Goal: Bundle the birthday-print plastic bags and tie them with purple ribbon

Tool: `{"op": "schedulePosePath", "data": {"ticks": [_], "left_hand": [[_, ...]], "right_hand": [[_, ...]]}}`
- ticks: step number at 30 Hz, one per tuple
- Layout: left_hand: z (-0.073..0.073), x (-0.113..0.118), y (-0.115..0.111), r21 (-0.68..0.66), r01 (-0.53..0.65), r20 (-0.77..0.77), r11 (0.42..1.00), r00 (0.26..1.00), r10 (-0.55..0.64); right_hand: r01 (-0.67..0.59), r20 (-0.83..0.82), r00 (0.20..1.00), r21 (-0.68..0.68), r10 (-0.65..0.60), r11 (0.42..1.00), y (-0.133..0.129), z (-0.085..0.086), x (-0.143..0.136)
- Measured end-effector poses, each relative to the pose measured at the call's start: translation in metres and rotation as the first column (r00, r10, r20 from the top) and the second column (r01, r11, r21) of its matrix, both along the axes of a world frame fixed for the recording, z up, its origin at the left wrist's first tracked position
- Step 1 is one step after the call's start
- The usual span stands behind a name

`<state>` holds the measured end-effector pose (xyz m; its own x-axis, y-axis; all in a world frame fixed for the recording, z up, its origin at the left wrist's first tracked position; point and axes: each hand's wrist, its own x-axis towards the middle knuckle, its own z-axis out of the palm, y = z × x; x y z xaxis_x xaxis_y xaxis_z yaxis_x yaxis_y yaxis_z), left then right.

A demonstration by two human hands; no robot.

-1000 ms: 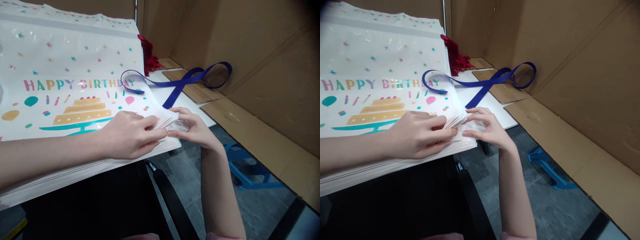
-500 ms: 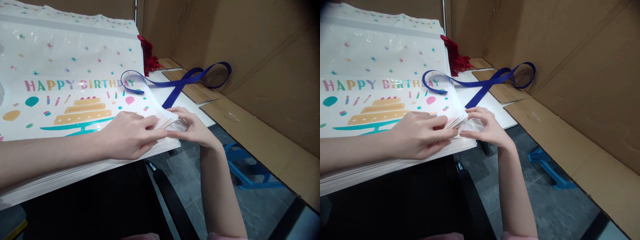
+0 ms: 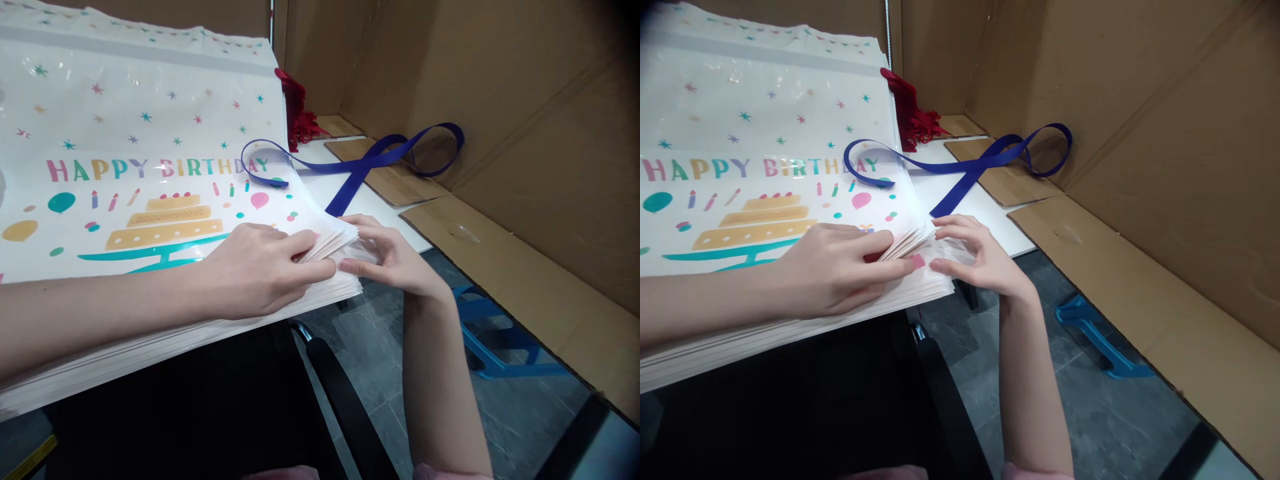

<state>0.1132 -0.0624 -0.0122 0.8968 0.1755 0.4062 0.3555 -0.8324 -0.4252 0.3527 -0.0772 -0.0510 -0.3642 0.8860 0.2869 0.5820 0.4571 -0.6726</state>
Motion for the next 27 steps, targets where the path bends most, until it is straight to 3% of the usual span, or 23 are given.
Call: {"op": "schedulePosePath", "data": {"ticks": [14, 27], "left_hand": [[-0.0010, 0.0008, 0.0012, -0.041, 0.011, 0.009, 0.999, 1.000, -0.011], [-0.0006, 0.0016, 0.0005, -0.058, -0.002, -0.001, 0.998, 1.000, 0.002]], "right_hand": [[-0.016, 0.073, 0.997, -0.026, 0.018, 1.000, -0.0013, 0.0023, 0.0030], [0.036, 0.006, 0.999, -0.003, -0.036, 0.999, -0.0019, -0.0008, -0.0017]]}}
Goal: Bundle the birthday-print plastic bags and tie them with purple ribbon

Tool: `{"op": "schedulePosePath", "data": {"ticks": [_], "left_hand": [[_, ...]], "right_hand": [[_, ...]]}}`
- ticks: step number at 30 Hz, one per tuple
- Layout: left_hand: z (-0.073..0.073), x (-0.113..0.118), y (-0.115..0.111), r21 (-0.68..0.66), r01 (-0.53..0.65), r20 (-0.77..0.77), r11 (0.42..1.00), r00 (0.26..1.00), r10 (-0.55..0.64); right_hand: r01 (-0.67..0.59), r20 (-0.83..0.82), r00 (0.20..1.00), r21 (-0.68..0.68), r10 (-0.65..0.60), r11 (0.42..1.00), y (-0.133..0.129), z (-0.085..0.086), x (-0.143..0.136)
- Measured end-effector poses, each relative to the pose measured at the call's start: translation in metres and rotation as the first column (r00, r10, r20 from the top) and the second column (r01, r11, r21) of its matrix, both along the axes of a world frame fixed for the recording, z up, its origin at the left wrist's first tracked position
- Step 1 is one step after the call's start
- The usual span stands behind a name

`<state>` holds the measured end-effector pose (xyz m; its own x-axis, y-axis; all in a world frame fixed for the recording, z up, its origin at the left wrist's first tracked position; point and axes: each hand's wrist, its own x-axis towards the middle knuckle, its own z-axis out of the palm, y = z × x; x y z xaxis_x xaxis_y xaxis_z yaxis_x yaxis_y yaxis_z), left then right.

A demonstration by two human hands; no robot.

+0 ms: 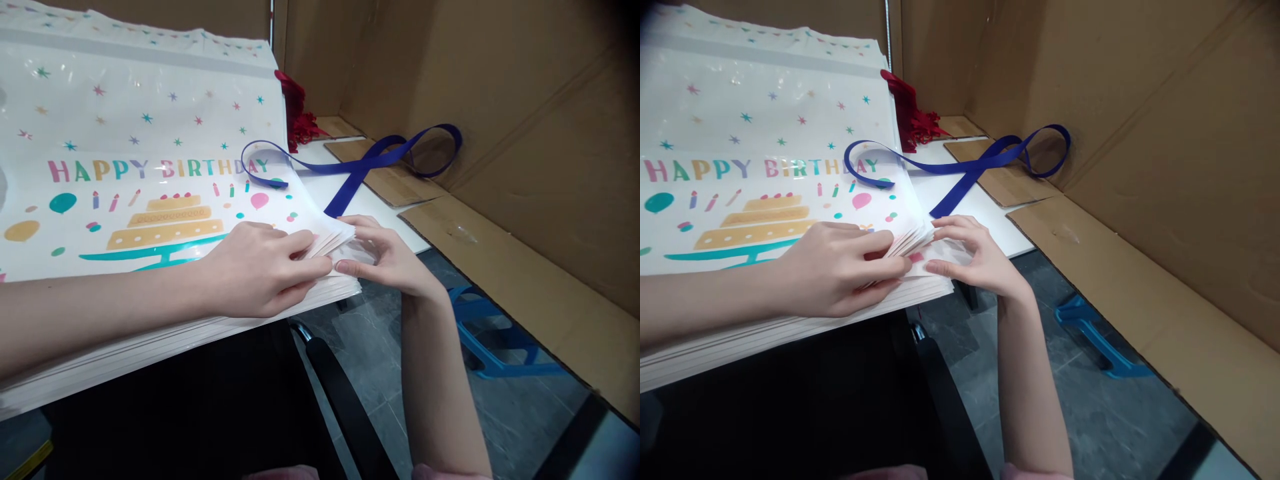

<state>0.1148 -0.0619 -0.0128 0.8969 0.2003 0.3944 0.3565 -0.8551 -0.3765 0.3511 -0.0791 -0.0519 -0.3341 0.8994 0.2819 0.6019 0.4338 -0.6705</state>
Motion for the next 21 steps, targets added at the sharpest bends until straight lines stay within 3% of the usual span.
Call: {"op": "schedulePosePath", "data": {"ticks": [6, 14, 21], "left_hand": [[0.0010, -0.0008, 0.0006, 0.005, -0.022, -0.022, 1.000, 1.000, 0.022], [0.0013, -0.0021, -0.0002, 0.020, -0.028, -0.031, 0.999, 0.999, 0.028], [0.0018, 0.0003, -0.0004, 0.013, -0.020, -0.011, 1.000, 1.000, 0.021]], "right_hand": [[-0.058, -0.115, 0.992, -0.055, 0.051, 0.997, -0.0011, 0.0001, 0.0048], [-0.056, 0.031, 0.998, -0.005, 0.056, 0.998, -0.0010, 0.0042, 0.0031], [0.005, 0.032, 0.999, 0.000, -0.005, 1.000, -0.0005, 0.0025, -0.0028]]}}
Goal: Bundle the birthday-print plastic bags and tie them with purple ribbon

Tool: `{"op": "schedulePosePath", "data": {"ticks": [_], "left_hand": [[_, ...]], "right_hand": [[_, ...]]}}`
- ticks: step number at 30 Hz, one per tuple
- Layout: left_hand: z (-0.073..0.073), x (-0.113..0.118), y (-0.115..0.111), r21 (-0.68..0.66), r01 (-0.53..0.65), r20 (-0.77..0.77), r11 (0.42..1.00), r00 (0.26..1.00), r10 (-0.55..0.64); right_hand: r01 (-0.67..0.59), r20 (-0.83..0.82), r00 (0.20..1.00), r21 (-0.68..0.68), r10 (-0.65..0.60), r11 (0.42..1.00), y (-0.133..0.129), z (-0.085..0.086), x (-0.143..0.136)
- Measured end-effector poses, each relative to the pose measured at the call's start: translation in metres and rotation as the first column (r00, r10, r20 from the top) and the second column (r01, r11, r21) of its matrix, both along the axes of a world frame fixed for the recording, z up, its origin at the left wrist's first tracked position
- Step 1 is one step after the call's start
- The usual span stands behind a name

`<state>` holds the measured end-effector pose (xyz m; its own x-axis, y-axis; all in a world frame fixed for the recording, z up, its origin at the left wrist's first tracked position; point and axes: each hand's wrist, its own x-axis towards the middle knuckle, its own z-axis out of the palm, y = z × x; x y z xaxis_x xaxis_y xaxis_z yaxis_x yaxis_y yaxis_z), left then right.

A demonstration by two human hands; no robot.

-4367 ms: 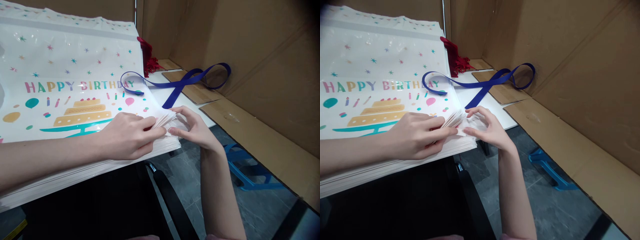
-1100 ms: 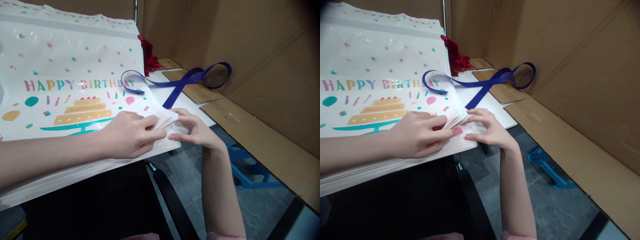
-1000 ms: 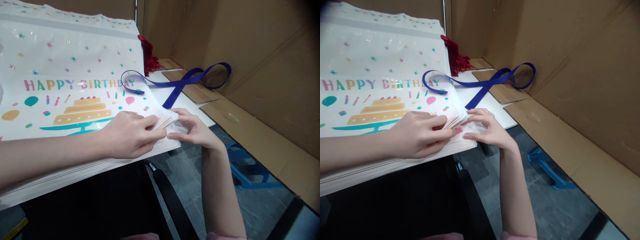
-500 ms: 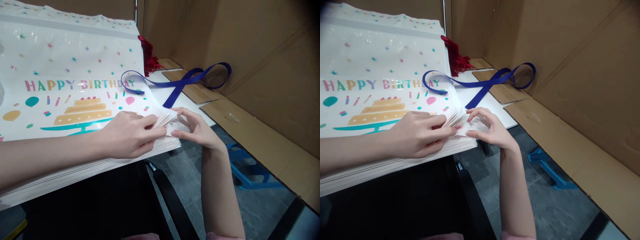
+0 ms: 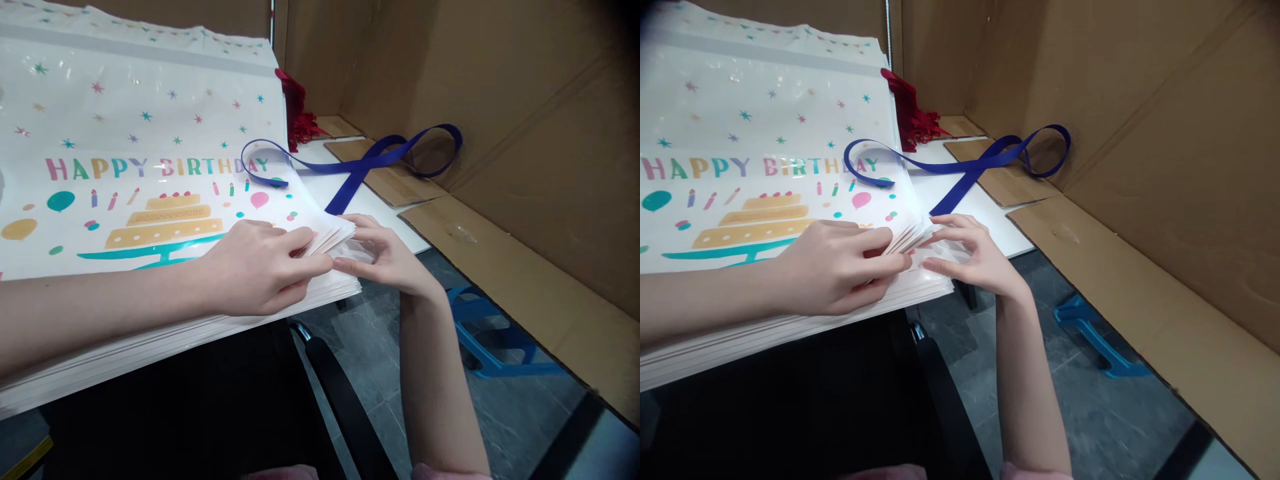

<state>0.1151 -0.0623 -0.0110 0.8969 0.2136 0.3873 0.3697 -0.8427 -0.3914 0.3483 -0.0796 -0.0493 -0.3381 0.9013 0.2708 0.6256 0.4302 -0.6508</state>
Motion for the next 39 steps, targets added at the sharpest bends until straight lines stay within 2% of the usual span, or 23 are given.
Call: {"op": "schedulePosePath", "data": {"ticks": [6, 16, 25, 27, 30, 33, 36, 39], "left_hand": [[-0.001, -0.001, 0.000, -0.024, -0.023, -0.015, 0.999, 1.000, 0.023], [-0.001, -0.001, -0.002, -0.033, -0.034, 0.029, 0.999, 0.999, 0.035], [-0.004, 0.000, -0.004, -0.045, -0.075, 0.083, 0.996, 0.993, 0.078], [-0.004, 0.000, -0.004, -0.045, -0.077, 0.082, 0.996, 0.993, 0.081], [-0.004, 0.000, -0.004, -0.060, -0.077, 0.070, 0.995, 0.994, 0.082], [-0.005, 0.000, -0.004, -0.063, -0.068, 0.079, 0.996, 0.994, 0.073], [-0.004, 0.000, -0.003, -0.054, -0.057, 0.085, 0.997, 0.994, 0.061], [-0.004, 0.000, -0.002, -0.039, -0.058, 0.084, 0.998, 0.995, 0.061]], "right_hand": [[-0.011, -0.062, 0.998, -0.024, 0.010, 1.000, 0.005, 0.000, 0.000], [0.053, -0.071, 0.996, -0.082, -0.059, 0.995, 0.014, 0.005, -0.008], [0.129, -0.139, 0.981, -0.066, -0.137, 0.989, 0.015, -0.001, -0.018], [0.094, -0.168, 0.981, -0.049, -0.101, 0.994, 0.013, -0.001, -0.016], [-0.026, -0.201, 0.980, -0.080, 0.009, 0.996, 0.012, 0.000, -0.008], [-0.124, -0.149, 0.983, -0.105, 0.107, 0.987, 0.013, 0.001, 0.003], [-0.140, -0.042, 0.990, -0.111, 0.136, 0.984, 0.014, 0.001, 0.008], [-0.115, -0.009, 0.993, -0.117, 0.114, 0.987, 0.016, 0.000, 0.006]]}}
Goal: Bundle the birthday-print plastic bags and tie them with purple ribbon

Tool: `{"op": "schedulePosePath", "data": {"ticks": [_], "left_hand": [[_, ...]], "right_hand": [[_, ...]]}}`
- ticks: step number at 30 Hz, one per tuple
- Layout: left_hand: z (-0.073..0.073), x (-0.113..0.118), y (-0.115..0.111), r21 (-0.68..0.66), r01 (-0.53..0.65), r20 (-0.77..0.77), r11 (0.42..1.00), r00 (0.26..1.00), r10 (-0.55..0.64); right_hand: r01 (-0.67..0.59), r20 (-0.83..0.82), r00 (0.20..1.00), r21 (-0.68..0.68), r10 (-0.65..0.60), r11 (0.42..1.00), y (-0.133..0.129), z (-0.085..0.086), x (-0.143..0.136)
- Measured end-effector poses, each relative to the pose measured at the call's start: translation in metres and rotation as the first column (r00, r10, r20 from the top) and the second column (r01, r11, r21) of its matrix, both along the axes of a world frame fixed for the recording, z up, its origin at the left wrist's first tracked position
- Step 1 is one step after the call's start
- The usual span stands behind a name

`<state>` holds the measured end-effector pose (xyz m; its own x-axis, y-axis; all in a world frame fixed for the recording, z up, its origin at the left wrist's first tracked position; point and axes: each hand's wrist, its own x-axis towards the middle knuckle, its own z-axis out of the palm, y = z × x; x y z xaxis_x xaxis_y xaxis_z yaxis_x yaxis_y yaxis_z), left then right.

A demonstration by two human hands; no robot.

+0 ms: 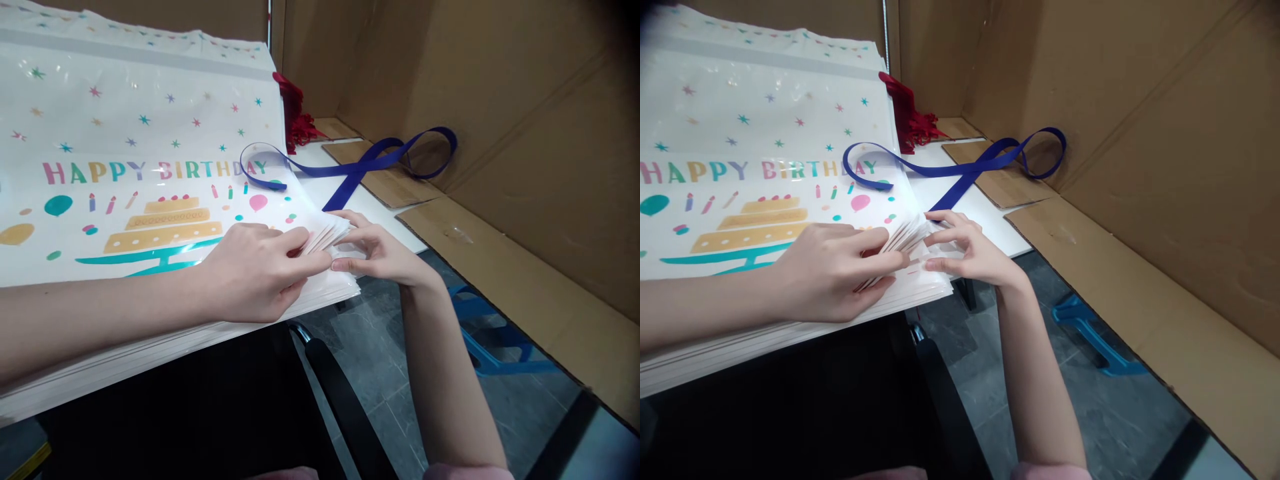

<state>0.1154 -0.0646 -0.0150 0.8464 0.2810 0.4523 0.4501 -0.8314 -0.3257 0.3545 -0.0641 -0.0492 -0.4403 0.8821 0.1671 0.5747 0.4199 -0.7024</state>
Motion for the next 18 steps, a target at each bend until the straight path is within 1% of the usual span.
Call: {"op": "schedulePosePath", "data": {"ticks": [8, 13, 17, 18], "left_hand": [[-0.001, -0.001, 0.000, 0.017, -0.024, -0.008, 1.000, 1.000, 0.024], [-0.001, -0.001, 0.000, 0.017, -0.014, -0.018, 1.000, 1.000, 0.014], [-0.001, -0.001, 0.000, 0.020, -0.022, -0.023, 1.000, 0.999, 0.022], [0.000, -0.001, 0.000, 0.021, -0.021, -0.026, 1.000, 0.999, 0.021]], "right_hand": [[0.037, -0.085, 0.996, -0.023, -0.039, 0.999, 0.001, 0.000, -0.006], [0.060, -0.133, 0.989, 0.004, -0.059, 0.998, 0.000, -0.002, -0.010], [0.120, -0.171, 0.979, 0.043, -0.111, 0.992, 0.000, -0.002, -0.013], [0.117, -0.169, 0.980, 0.047, -0.107, 0.992, 0.000, -0.002, -0.013]]}}
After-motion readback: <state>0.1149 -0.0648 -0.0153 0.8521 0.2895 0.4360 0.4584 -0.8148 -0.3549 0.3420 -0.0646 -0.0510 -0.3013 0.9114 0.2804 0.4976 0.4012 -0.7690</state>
